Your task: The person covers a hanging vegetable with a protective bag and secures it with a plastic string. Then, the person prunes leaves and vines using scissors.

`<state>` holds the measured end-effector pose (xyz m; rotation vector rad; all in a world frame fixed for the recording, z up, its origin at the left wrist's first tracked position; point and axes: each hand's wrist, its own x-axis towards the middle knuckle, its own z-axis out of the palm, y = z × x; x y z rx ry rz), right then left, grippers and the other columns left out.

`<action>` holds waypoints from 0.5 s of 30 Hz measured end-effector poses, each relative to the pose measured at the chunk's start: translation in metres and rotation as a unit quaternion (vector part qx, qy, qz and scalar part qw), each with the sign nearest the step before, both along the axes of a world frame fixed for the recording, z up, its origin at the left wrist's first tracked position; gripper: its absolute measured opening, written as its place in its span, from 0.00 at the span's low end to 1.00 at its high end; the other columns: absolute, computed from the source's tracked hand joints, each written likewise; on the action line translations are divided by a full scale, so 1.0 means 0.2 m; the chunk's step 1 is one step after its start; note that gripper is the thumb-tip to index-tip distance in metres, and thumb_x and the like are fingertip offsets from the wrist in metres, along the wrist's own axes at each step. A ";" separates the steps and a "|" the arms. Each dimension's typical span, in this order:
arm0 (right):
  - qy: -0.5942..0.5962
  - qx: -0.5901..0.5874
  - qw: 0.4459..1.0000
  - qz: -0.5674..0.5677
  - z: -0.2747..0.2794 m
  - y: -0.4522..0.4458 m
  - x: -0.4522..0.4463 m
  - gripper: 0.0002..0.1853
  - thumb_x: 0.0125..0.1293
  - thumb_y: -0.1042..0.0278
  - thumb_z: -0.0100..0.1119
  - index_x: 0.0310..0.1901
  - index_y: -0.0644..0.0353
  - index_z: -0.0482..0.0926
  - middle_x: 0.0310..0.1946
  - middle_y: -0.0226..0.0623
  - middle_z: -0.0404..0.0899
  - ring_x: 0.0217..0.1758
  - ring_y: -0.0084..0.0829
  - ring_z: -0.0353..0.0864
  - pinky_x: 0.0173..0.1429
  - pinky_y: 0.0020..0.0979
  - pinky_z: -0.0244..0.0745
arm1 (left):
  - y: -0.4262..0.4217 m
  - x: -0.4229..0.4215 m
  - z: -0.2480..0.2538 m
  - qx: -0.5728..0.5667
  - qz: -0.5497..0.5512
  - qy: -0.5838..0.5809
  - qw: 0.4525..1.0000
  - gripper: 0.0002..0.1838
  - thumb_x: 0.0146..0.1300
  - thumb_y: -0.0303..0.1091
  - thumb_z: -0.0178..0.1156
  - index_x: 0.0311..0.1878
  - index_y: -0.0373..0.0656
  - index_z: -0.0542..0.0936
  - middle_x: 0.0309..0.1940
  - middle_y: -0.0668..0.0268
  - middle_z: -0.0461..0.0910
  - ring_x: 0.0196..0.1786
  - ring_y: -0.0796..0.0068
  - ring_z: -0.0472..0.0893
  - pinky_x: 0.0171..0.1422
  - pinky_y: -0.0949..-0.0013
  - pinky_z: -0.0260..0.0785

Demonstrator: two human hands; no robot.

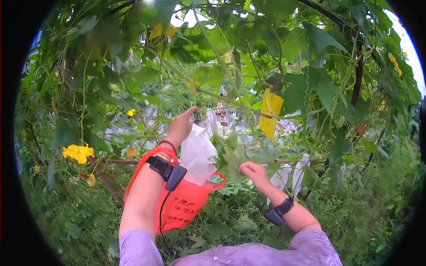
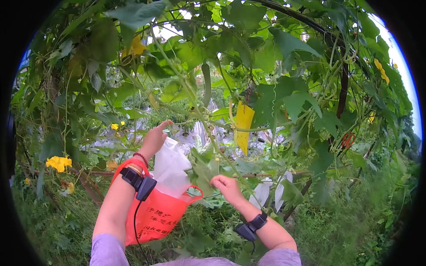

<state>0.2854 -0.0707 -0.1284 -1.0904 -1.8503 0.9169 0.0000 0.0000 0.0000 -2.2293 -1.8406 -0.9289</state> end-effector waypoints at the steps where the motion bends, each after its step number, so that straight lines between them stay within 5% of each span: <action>1: -0.106 -0.018 0.994 0.016 -0.06 -0.02 0.04 0.16 0.62 0.58 0.53 0.46 0.58 0.75 0.38 0.40 0.80 0.40 0.33 0.79 0.49 0.35 0.71 | 0.01 -0.01 0.00 0.031 -0.010 0.002 0.999 0.26 0.56 0.30 0.55 0.59 0.58 0.66 0.35 0.52 0.79 0.40 0.52 0.79 0.42 0.55 0.71; 2: -0.104 -0.024 0.994 0.014 -0.13 -0.04 0.05 0.16 0.62 0.58 0.53 0.46 0.58 0.75 0.38 0.40 0.80 0.40 0.33 0.79 0.49 0.35 0.71 | 0.01 -0.02 0.00 0.061 -0.021 0.004 0.998 0.24 0.56 0.30 0.55 0.58 0.58 0.67 0.34 0.53 0.79 0.38 0.52 0.79 0.40 0.54 0.71; 4: -0.490 0.058 0.869 0.026 -0.21 -0.06 0.14 0.14 0.62 0.60 0.51 0.47 0.56 0.75 0.32 0.38 0.78 0.35 0.26 0.76 0.40 0.30 0.70 | 0.04 0.03 -0.07 0.046 -0.014 -0.016 0.999 0.24 0.57 0.29 0.54 0.58 0.59 0.67 0.34 0.54 0.79 0.37 0.52 0.79 0.40 0.54 0.71; 5: -0.491 0.065 0.869 0.021 -0.21 0.01 0.13 0.14 0.62 0.60 0.51 0.47 0.56 0.75 0.32 0.38 0.78 0.35 0.26 0.76 0.40 0.30 0.70 | 0.07 0.03 -0.05 0.051 -0.004 -0.018 0.999 0.24 0.57 0.29 0.54 0.57 0.59 0.67 0.33 0.54 0.79 0.37 0.52 0.79 0.39 0.54 0.70; 7: -0.203 0.376 0.902 -0.060 -0.15 0.06 0.01 0.15 0.62 0.60 0.50 0.48 0.53 0.75 0.31 0.36 0.77 0.33 0.25 0.74 0.39 0.29 0.69 | 0.07 0.03 -0.04 0.044 0.005 -0.008 0.999 0.24 0.57 0.29 0.54 0.57 0.59 0.67 0.33 0.55 0.79 0.36 0.52 0.79 0.38 0.54 0.70; 9: -0.086 -0.044 0.994 -0.055 0.15 0.02 -0.10 0.16 0.59 0.66 0.53 0.50 0.53 0.73 0.37 0.32 0.78 0.36 0.21 0.73 0.43 0.24 0.68 | 0.05 0.03 -0.04 0.034 0.014 0.003 0.999 0.24 0.57 0.28 0.54 0.57 0.59 0.67 0.33 0.55 0.79 0.36 0.52 0.79 0.38 0.54 0.70; 11: -0.039 0.105 0.991 -0.068 0.24 0.13 -0.16 0.18 0.57 0.72 0.54 0.52 0.55 0.72 0.39 0.32 0.76 0.37 0.22 0.72 0.42 0.26 0.68 | 0.00 0.04 -0.01 0.016 0.007 -0.027 0.999 0.24 0.57 0.28 0.54 0.58 0.60 0.67 0.34 0.54 0.79 0.36 0.52 0.78 0.38 0.55 0.70; 15: 0.040 0.179 0.978 -0.096 0.29 0.24 -0.25 0.19 0.57 0.76 0.53 0.53 0.58 0.71 0.44 0.33 0.75 0.42 0.21 0.71 0.44 0.25 0.68 | -0.06 0.03 -0.02 0.024 0.006 -0.038 0.999 0.25 0.56 0.28 0.54 0.58 0.61 0.67 0.33 0.54 0.79 0.36 0.52 0.78 0.37 0.55 0.69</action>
